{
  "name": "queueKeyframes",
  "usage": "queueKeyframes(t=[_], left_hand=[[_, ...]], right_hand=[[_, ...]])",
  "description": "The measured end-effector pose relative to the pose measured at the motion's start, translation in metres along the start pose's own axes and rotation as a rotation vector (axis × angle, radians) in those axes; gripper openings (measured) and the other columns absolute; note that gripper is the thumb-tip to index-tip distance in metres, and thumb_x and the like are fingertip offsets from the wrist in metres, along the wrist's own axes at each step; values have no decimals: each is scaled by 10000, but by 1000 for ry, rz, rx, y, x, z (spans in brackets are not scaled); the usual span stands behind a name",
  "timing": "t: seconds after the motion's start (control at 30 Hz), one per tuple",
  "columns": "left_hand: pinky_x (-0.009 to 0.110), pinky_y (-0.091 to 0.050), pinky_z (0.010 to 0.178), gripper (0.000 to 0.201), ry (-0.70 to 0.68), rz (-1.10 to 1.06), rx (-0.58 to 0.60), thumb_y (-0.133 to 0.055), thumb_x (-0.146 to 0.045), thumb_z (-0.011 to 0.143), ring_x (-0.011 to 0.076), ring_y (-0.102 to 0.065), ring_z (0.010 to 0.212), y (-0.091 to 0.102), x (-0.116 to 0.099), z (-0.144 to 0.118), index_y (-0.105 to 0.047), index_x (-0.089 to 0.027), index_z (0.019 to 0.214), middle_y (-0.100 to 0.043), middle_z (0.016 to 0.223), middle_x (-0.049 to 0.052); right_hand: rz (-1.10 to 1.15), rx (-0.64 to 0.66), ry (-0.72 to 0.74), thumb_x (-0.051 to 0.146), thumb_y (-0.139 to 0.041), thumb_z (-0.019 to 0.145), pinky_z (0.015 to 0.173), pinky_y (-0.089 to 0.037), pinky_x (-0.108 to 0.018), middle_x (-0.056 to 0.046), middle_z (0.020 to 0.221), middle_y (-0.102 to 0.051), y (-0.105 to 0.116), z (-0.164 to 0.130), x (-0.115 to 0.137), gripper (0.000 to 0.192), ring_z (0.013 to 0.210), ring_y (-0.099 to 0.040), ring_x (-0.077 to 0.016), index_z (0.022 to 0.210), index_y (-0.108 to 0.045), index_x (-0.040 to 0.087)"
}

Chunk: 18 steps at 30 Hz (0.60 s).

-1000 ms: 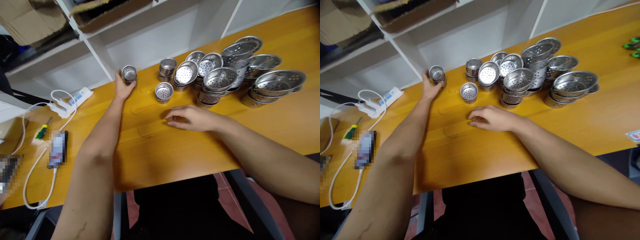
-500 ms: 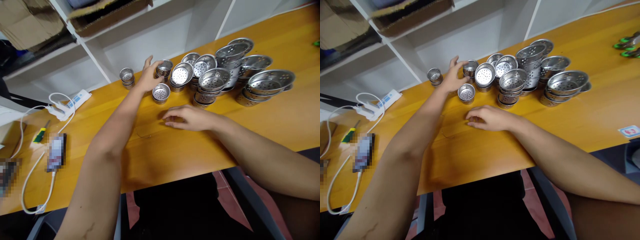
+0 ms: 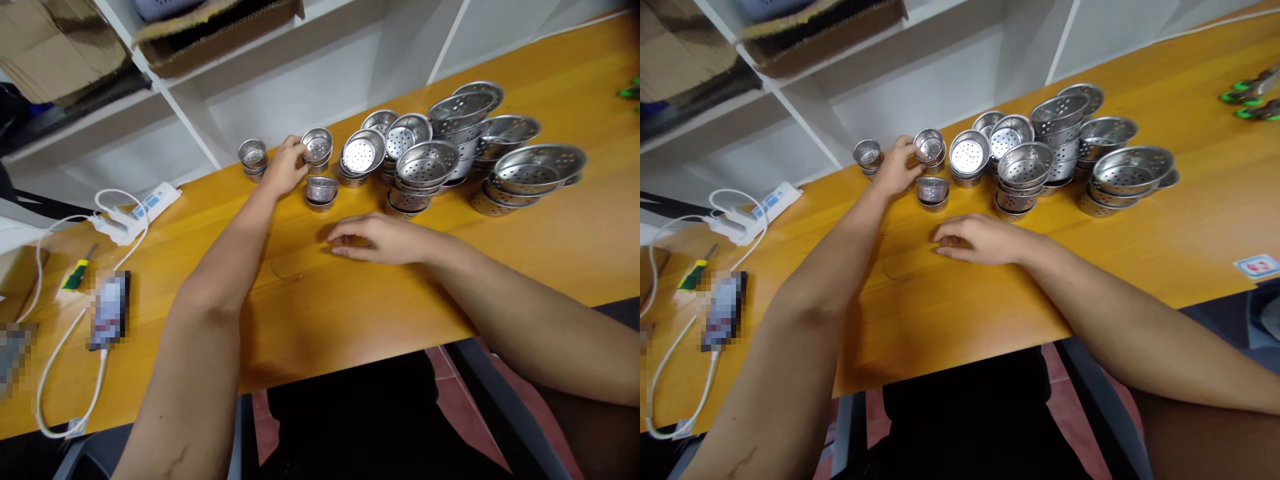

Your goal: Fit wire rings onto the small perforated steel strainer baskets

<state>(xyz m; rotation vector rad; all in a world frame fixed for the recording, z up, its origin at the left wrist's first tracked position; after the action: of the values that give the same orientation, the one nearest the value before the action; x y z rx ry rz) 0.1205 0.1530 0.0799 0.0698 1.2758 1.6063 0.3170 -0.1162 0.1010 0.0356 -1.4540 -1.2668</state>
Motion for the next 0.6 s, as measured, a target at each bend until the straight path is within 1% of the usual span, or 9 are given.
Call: queueKeyframes(t=[0.1, 0.23, 0.3, 0.4, 0.47, 0.53, 0.6], left_hand=[[703, -540, 1501, 257, 21, -16, -36, -1000, -217, 940, 436, -783, 1513, 2, 4, -2, -830, -292, 1117, -773, 1473, 115], [714, -518, 1520, 333, 43, -46, -50, -1050, -238, 899, 443, -773, 1516, 4, 5, -2, -830, -306, 1139, -751, 1459, 113], [731, -511, 1522, 440, 29, -71, -50, -1088, -287, 872, 449, -754, 1540, 5, 3, -2, -839, -310, 1235, -752, 1499, 118], [736, -483, 1539, 614, 12, -101, -54, -1105, -388, 875, 457, -723, 1597, 8, 2, -5, -828, -301, 1417, -756, 1592, 149], [726, -452, 1566, 634, 7, -113, -43, -1105, -459, 875, 464, -704, 1649, 9, 1, -7, -838, -317, 1432, -758, 1641, 150], [723, -429, 1585, 632, 3, -114, -22, -1104, -517, 866, 472, -683, 1701, 10, 0, -8, -854, -340, 1419, -757, 1682, 139], [725, -435, 1582, 642, -7, -101, -4, -1068, -556, 902, 472, -671, 1730, 12, -4, -9, -848, -343, 1465, -751, 1719, 146]], right_hand=[[-1, -1, -2, 499, -725, 1246, 922, -638, -382, -136, 1289, -956, 0, 1, -1, 355, 1028, -885, -252, 1336, -902, 205], [-7, 22, -24, 474, -735, 1238, 923, -638, -388, -131, 1301, -956, 0, 1, -4, 339, 1028, -879, -253, 1364, -900, 206], [1, 29, -28, 478, -739, 1238, 907, -635, -387, -130, 1300, -956, 0, 1, -4, 341, 1017, -876, -253, 1364, -897, 205], [11, 25, -22, 480, -744, 1236, 928, -633, -389, -127, 1293, -955, 0, 0, -4, 332, 1038, -879, -255, 1364, -895, 213], [9, 20, -19, 480, -743, 1232, 940, -630, -392, -130, 1295, -954, -1, 1, -5, 336, 1050, -881, -260, 1367, -893, 212], [5, 25, -20, 495, -737, 1227, 915, -622, -389, -129, 1262, -954, -3, 2, -6, 354, 1016, -874, -257, 1359, -893, 205], [2, 30, -22, 508, -732, 1223, 889, -619, -383, -124, 1236, -954, -3, 2, -6, 366, 986, -868, -251, 1348, -894, 205]])
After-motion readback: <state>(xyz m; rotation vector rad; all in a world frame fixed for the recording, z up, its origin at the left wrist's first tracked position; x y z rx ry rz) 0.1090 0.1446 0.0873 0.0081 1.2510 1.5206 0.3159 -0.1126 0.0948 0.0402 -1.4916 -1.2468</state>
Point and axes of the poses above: each hand's wrist, its own z-axis towards the middle knuckle, its own y-axis out of the back of the hand, x = y × z, the point moved 6 cm from there along z, towards the middle knuckle
